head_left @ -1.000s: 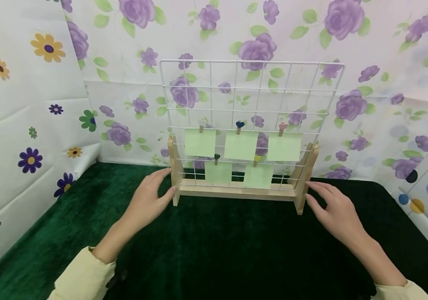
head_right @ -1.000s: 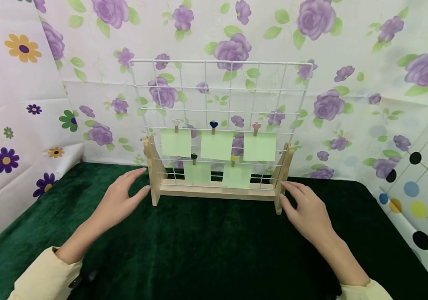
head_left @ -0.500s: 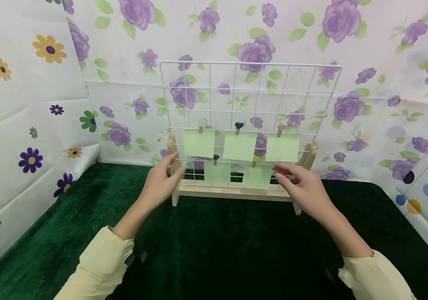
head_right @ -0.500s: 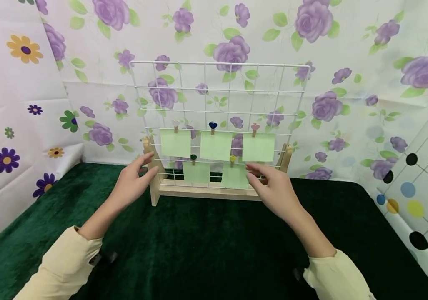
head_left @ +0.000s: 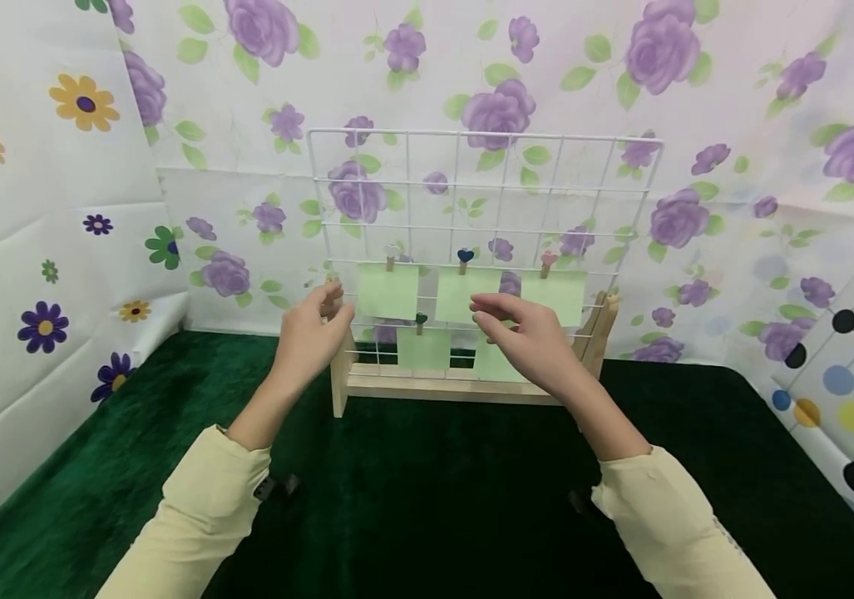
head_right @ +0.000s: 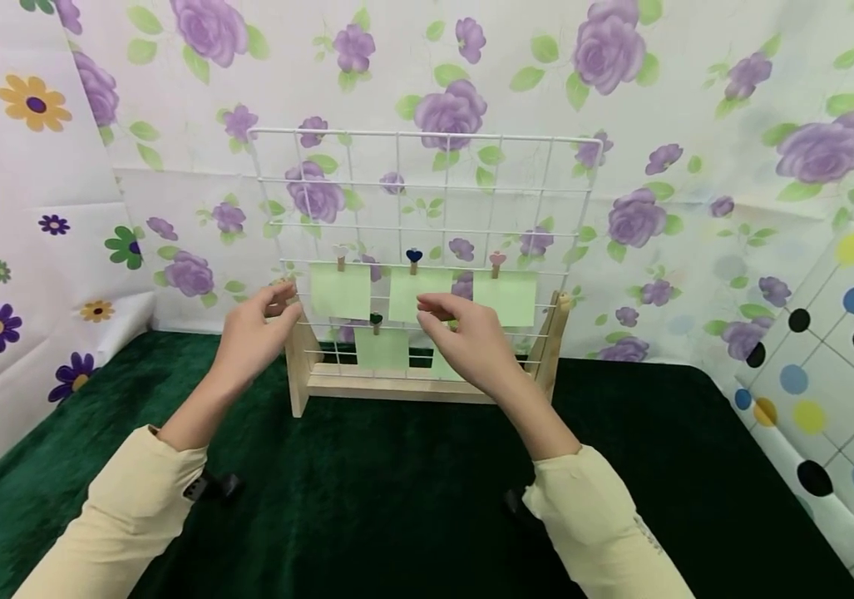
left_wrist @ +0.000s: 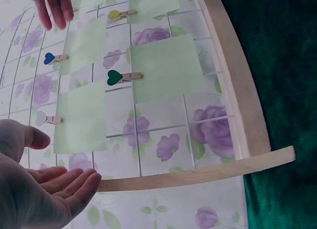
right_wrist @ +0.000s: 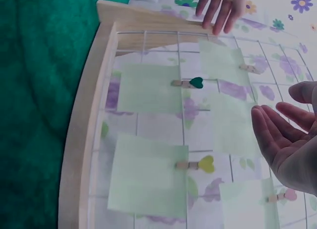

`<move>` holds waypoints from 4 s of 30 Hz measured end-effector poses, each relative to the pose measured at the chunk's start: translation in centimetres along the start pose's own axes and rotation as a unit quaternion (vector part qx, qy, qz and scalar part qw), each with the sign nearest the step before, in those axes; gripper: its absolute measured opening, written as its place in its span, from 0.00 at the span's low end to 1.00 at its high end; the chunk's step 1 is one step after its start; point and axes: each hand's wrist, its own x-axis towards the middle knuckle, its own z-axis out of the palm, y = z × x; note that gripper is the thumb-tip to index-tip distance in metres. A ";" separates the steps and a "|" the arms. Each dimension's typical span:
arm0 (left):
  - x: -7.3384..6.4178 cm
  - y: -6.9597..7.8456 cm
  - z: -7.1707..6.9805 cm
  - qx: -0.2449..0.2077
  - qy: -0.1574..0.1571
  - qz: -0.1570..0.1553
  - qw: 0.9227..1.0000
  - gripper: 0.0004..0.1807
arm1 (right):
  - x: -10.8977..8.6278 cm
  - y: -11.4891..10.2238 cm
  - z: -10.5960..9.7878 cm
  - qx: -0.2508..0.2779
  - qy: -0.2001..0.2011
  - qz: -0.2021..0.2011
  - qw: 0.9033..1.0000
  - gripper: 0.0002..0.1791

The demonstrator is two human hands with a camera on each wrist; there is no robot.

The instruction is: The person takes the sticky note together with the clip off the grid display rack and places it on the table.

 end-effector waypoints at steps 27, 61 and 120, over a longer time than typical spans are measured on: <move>1.1 0.9 1.1 0.014 0.023 0.006 1.000 0.27 | 7.0 -4.1 2.6 0.065 -0.016 0.027 0.997 0.19; 2.4 1.6 1.7 0.013 0.018 0.026 0.999 0.25 | 10.5 -5.9 5.2 -0.098 0.018 0.019 0.995 0.18; 3.4 -0.1 2.0 -0.061 0.064 -0.021 0.996 0.15 | 11.5 -5.2 7.1 -0.185 0.113 -0.038 0.975 0.06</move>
